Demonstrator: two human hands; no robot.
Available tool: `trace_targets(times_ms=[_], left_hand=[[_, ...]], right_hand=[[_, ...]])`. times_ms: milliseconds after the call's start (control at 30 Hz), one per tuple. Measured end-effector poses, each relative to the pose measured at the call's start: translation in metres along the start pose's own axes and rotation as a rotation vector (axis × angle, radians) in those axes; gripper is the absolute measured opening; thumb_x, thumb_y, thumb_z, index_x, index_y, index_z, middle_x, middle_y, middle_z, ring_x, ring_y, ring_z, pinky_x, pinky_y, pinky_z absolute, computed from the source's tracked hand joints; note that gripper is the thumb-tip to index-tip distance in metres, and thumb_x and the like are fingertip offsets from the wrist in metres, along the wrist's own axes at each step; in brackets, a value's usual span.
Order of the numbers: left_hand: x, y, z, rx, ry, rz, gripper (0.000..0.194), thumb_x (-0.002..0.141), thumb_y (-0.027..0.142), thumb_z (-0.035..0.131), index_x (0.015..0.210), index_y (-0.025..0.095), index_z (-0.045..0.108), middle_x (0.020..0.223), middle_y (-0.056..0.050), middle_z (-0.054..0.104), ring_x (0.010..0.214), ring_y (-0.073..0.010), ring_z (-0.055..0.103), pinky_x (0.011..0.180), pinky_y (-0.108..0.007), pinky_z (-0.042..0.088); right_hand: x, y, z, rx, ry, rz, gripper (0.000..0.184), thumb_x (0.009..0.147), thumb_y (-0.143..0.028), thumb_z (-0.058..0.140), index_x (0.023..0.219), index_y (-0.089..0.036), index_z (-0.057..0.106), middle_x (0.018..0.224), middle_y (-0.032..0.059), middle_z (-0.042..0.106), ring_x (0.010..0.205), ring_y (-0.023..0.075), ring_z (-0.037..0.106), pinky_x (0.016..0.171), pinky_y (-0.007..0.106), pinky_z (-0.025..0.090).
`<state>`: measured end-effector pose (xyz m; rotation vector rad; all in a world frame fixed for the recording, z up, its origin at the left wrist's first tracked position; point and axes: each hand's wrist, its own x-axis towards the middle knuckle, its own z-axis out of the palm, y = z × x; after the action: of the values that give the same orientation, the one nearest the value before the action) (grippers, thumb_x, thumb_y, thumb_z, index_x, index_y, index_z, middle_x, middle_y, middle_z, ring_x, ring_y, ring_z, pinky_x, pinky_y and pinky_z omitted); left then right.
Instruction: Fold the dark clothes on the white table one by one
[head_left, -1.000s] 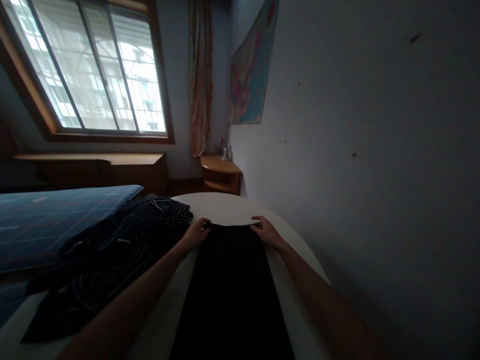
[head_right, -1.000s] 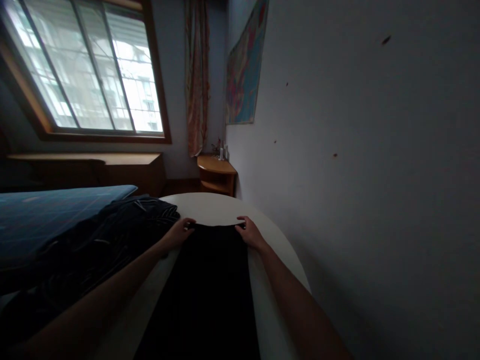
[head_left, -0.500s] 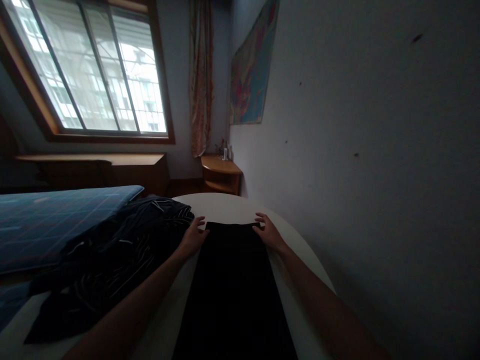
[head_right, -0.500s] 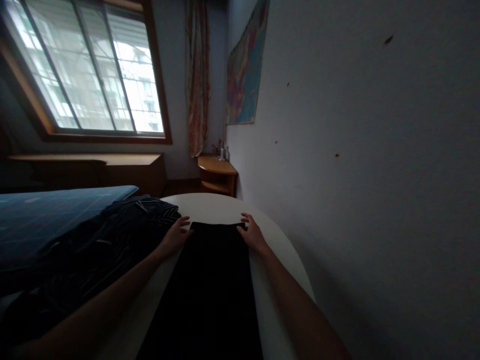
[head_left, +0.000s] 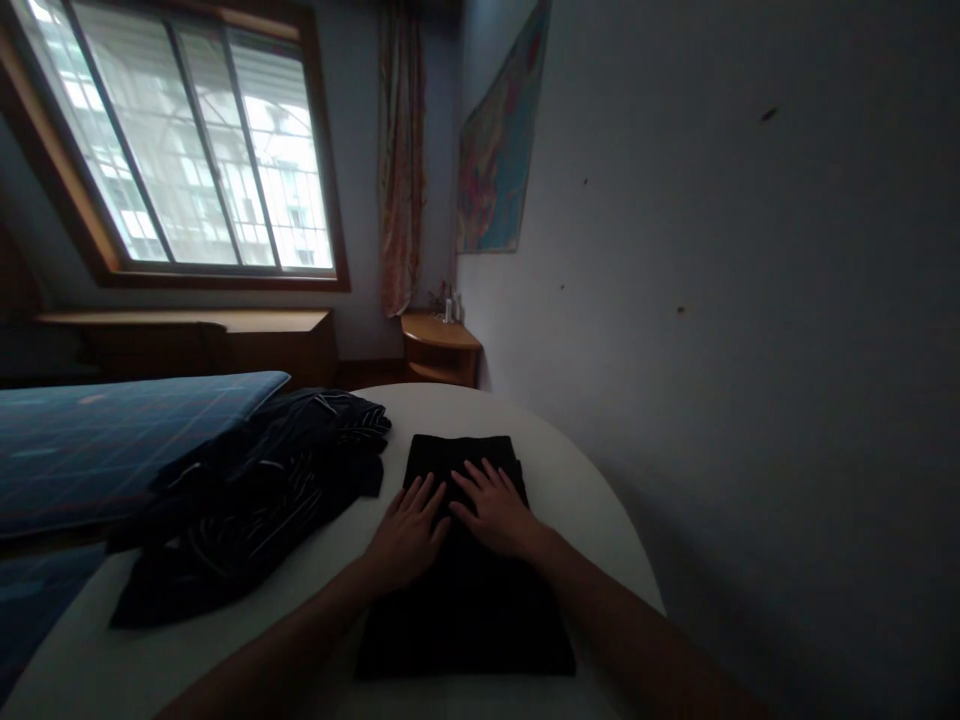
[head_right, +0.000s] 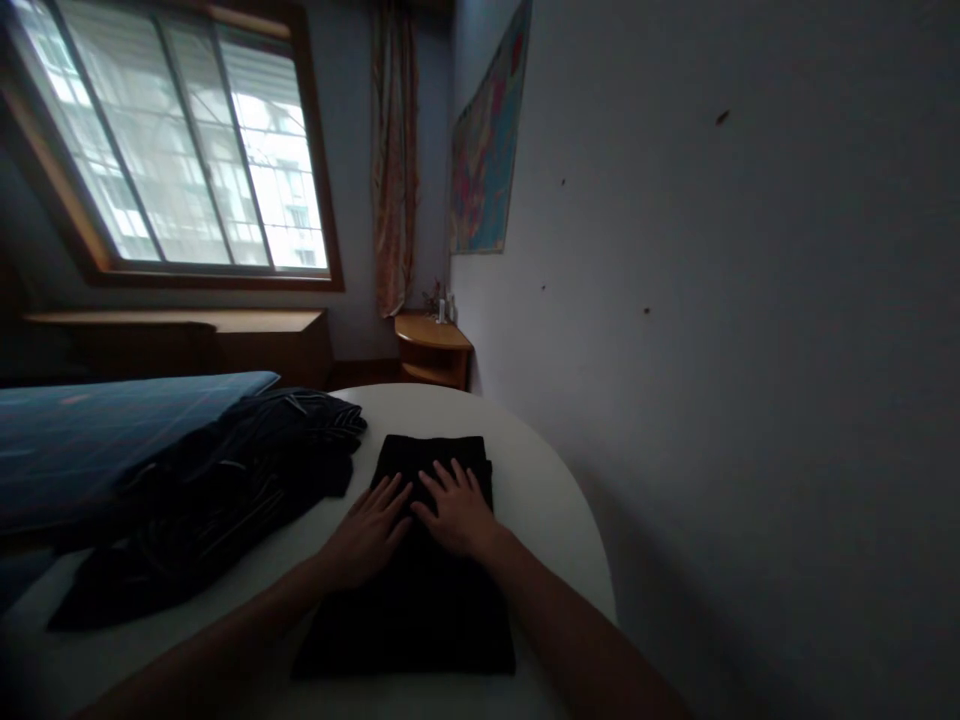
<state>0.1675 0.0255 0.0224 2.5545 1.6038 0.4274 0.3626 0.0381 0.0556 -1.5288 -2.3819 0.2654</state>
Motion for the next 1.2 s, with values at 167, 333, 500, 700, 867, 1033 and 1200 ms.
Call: trace_targets(times_ms=[167, 333, 500, 700, 867, 1033, 1200], left_hand=[[-0.013, 0.001, -0.004, 0.125, 0.033, -0.157, 0.057, 0.098, 0.036, 0.038, 0.147, 0.007, 0.042, 0.156, -0.022, 0.033, 0.146, -0.0358, 0.029, 0.114, -0.055, 0.030], [-0.026, 0.013, -0.010, 0.099, 0.145, 0.013, 0.055, 0.096, 0.031, 0.039, 0.147, 0.010, 0.043, 0.157, -0.017, 0.036, 0.148, -0.0302, 0.027, 0.118, -0.051, 0.026], [-0.036, 0.003, 0.004, 0.054, 0.076, 0.106, 0.052, 0.096, 0.022, 0.032, 0.145, 0.012, 0.047, 0.154, -0.014, 0.041, 0.146, -0.0265, 0.032, 0.117, -0.049, 0.030], [-0.035, 0.000, 0.002, 0.035, 0.106, 0.047, 0.050, 0.095, 0.018, 0.032, 0.142, 0.012, 0.050, 0.150, -0.015, 0.047, 0.143, -0.0270, 0.038, 0.117, -0.052, 0.030], [-0.028, 0.006, 0.000, -0.034, 0.162, 0.112, 0.053, 0.093, 0.021, 0.038, 0.144, 0.014, 0.046, 0.154, -0.012, 0.043, 0.145, -0.0249, 0.033, 0.118, -0.046, 0.031], [-0.028, 0.005, 0.005, -0.029, 0.108, 0.046, 0.054, 0.095, 0.033, 0.043, 0.145, 0.013, 0.046, 0.156, -0.015, 0.038, 0.147, -0.0310, 0.027, 0.118, -0.050, 0.028], [-0.029, 0.005, 0.003, -0.006, 0.083, 0.045, 0.056, 0.095, 0.035, 0.043, 0.146, 0.011, 0.045, 0.156, -0.016, 0.038, 0.148, -0.0312, 0.025, 0.120, -0.050, 0.027]], right_hand=[[-0.010, 0.009, 0.007, -0.083, -0.060, 0.252, 0.077, 0.095, -0.068, 0.030, 0.156, -0.020, 0.028, 0.163, 0.0100, 0.020, 0.149, 0.0388, 0.014, 0.119, 0.057, 0.012], [-0.017, -0.014, -0.006, -0.114, -0.010, 0.231, 0.075, 0.098, -0.060, 0.030, 0.154, -0.010, 0.032, 0.161, 0.0180, 0.024, 0.150, 0.0359, 0.016, 0.120, 0.055, 0.010], [-0.053, -0.050, 0.004, 0.019, -0.115, -0.077, 0.067, 0.101, -0.059, 0.025, 0.155, -0.019, 0.031, 0.162, 0.0091, 0.024, 0.151, 0.0294, 0.014, 0.121, 0.051, 0.012], [-0.094, -0.049, -0.002, 0.040, -0.187, -0.138, 0.072, 0.094, -0.063, 0.042, 0.156, -0.030, 0.027, 0.164, 0.0043, 0.017, 0.151, 0.0339, 0.009, 0.121, 0.055, 0.007], [-0.087, -0.051, -0.019, 0.026, -0.145, -0.095, 0.051, 0.095, -0.042, 0.047, 0.140, -0.021, 0.053, 0.151, 0.0098, 0.047, 0.140, 0.0322, 0.039, 0.117, 0.050, 0.026], [-0.034, -0.055, -0.019, -0.011, 0.007, -0.094, 0.044, 0.097, -0.026, 0.036, 0.135, -0.014, 0.056, 0.142, 0.0131, 0.056, 0.133, 0.0246, 0.048, 0.113, 0.040, 0.033], [0.026, -0.042, 0.000, -0.076, -0.035, -0.121, 0.055, 0.102, -0.041, 0.031, 0.153, -0.021, 0.035, 0.162, 0.0096, 0.026, 0.150, 0.0292, 0.019, 0.120, 0.053, 0.014]])
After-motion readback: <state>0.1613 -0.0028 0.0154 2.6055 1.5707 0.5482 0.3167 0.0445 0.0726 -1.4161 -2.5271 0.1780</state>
